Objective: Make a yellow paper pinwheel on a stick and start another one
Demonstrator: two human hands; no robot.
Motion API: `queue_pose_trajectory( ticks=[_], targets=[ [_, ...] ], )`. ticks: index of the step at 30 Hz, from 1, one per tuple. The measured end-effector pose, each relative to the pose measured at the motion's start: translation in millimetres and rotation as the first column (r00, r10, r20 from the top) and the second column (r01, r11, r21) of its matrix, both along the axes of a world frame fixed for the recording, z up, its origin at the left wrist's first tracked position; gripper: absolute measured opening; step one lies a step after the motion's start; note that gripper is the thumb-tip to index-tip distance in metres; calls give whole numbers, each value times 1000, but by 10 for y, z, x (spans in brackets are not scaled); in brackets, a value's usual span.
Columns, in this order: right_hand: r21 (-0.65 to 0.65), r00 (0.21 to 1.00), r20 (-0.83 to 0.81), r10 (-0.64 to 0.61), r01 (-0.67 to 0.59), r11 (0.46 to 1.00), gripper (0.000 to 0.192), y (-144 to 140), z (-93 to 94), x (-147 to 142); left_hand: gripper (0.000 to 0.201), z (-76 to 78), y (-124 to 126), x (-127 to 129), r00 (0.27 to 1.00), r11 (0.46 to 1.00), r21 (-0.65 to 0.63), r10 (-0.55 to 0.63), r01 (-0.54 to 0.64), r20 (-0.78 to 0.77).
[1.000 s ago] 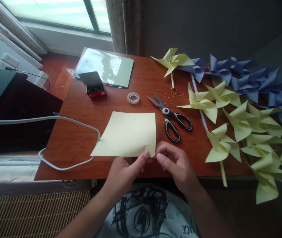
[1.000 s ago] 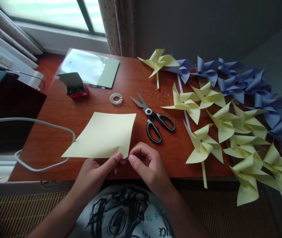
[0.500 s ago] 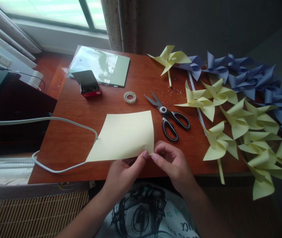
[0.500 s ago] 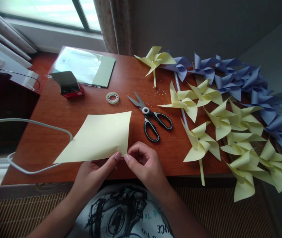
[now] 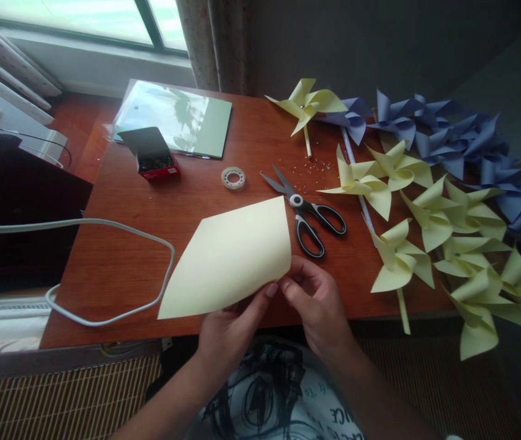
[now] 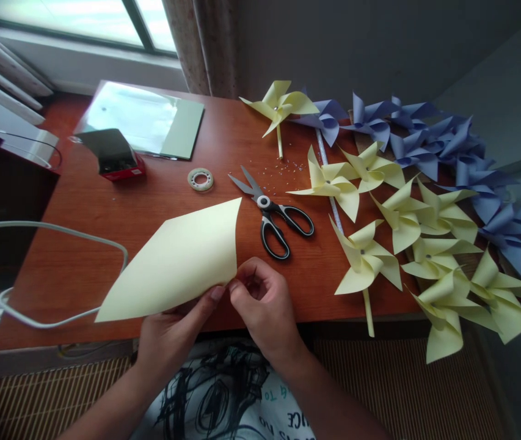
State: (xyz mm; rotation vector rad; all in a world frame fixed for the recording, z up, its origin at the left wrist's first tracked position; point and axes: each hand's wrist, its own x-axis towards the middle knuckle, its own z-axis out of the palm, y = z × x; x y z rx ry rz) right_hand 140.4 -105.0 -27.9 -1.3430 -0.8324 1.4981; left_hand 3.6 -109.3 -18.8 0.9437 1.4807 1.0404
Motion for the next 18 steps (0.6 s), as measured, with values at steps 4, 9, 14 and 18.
queue_pose_trajectory(
  ticks=[4,9,14,18],
  targets=[
    [8,999,-37,22,-21,1000,13,-12,38,-21,19,4,40,-33,999,999,-42,13,-12,29],
    [110,999,9,38,-39,993,13,-16,36,18,29,-40,82,-102,970,990,-143,34,1,242],
    [180,999,-9,41,-39,983,7,-24,12,36,25,-38,64,-85,944,988,-149,18,33,329],
    [185,999,-13,53,-49,982,5,-26,18,31,24,-28,58,-62,950,988,-153,35,13,310]
  ],
)
